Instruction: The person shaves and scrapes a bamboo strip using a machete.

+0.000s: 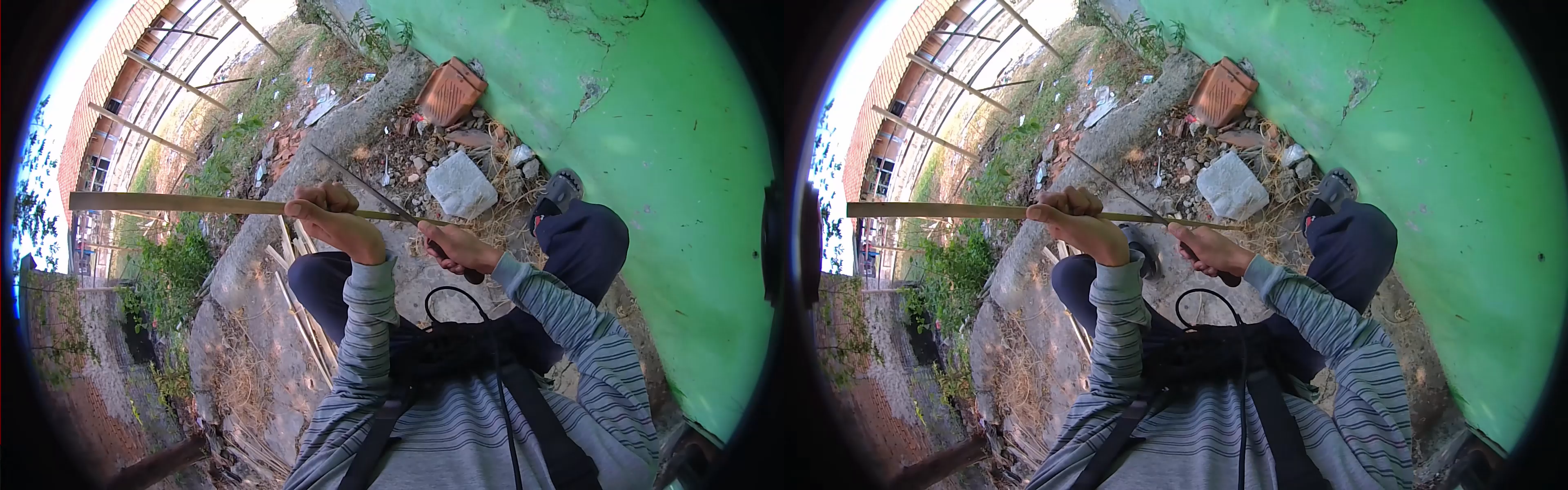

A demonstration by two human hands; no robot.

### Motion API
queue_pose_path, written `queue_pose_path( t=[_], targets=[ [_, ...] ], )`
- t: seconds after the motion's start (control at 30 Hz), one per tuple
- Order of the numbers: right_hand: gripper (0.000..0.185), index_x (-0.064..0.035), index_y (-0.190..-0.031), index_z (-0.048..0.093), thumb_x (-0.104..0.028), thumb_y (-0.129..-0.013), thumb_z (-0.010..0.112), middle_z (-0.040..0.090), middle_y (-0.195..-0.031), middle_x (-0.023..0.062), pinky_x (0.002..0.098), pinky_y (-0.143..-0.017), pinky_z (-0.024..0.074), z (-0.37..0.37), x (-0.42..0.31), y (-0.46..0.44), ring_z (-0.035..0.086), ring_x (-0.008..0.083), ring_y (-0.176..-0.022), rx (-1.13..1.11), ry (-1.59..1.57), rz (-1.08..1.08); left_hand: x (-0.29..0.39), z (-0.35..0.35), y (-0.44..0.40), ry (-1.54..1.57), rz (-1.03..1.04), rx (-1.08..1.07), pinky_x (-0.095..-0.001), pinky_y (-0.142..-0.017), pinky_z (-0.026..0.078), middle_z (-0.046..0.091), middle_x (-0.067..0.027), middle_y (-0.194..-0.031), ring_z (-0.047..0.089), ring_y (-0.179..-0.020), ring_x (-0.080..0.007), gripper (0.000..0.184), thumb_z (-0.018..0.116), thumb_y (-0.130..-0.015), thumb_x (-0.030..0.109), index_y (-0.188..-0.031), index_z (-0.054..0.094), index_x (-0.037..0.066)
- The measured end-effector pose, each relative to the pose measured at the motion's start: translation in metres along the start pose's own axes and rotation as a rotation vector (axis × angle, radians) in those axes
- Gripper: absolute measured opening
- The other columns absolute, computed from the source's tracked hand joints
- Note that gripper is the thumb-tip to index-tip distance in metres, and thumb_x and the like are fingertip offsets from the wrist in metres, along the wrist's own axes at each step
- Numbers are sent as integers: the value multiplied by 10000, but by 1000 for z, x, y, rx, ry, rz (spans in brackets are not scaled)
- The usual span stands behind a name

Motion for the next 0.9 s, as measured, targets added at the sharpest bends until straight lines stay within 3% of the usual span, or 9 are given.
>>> queue_pose_path(
  t=[0.07,0.27,0.47,0.57,0.77,0.9],
  targets=[
    [630,-113,-749,452,-691,-999,440,373,-605,-59,226,-370,285,-5,14,-3,356,39,-455,38,9,77,-1,-3,-2,20,6,4,-280,-442,103,175,53,-587,157,-490,-57,618,345,-1013,713,-753,269,158],
    [633,-107,-755,457,-684,-1012,414,371,-570,-56,217,-367,276,10,-10,1,328,35,-426,-22,73,9,-1,-7,-1,45,-28,-23,-291,-437,99,167,55,-582,143,-491,-60,613,351,-1004,722,-760,265,166],
    [639,-110,-748,442,-702,-987,453,370,-625,-58,221,-380,286,-11,38,-19,348,42,-472,39,-33,115,-5,-18,-10,31,-23,-2,-302,-439,99,152,53,-580,129,-493,-70,619,351,-993,739,-761,257,173],
    [634,-113,-760,441,-705,-985,453,381,-640,-56,216,-384,285,-3,27,-14,355,39,-487,51,-17,111,-5,-21,-12,43,-32,2,-304,-439,99,151,52,-579,129,-493,-71,623,358,-990,741,-758,255,173],
    [634,-118,-753,444,-708,-985,446,378,-614,-54,212,-393,290,-7,29,-20,356,38,-483,24,-30,44,-9,-21,-16,98,-52,-16,-305,-437,96,153,54,-575,129,-489,-71,629,395,-981,739,-743,258,173],
    [660,-117,-725,448,-727,-977,437,376,-581,-56,225,-398,287,-17,62,-32,335,46,-457,80,-34,139,-11,-28,-19,151,-69,-35,-304,-436,89,149,54,-577,130,-485,-71,624,421,-979,728,-735,272,173]
  ],
)
Point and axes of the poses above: each hand's wrist, its own y-axis away from the middle knuckle, its own z-axis out of the palm, x = y × z, the point moved 7 cm from there along -y, towards the middle knuckle
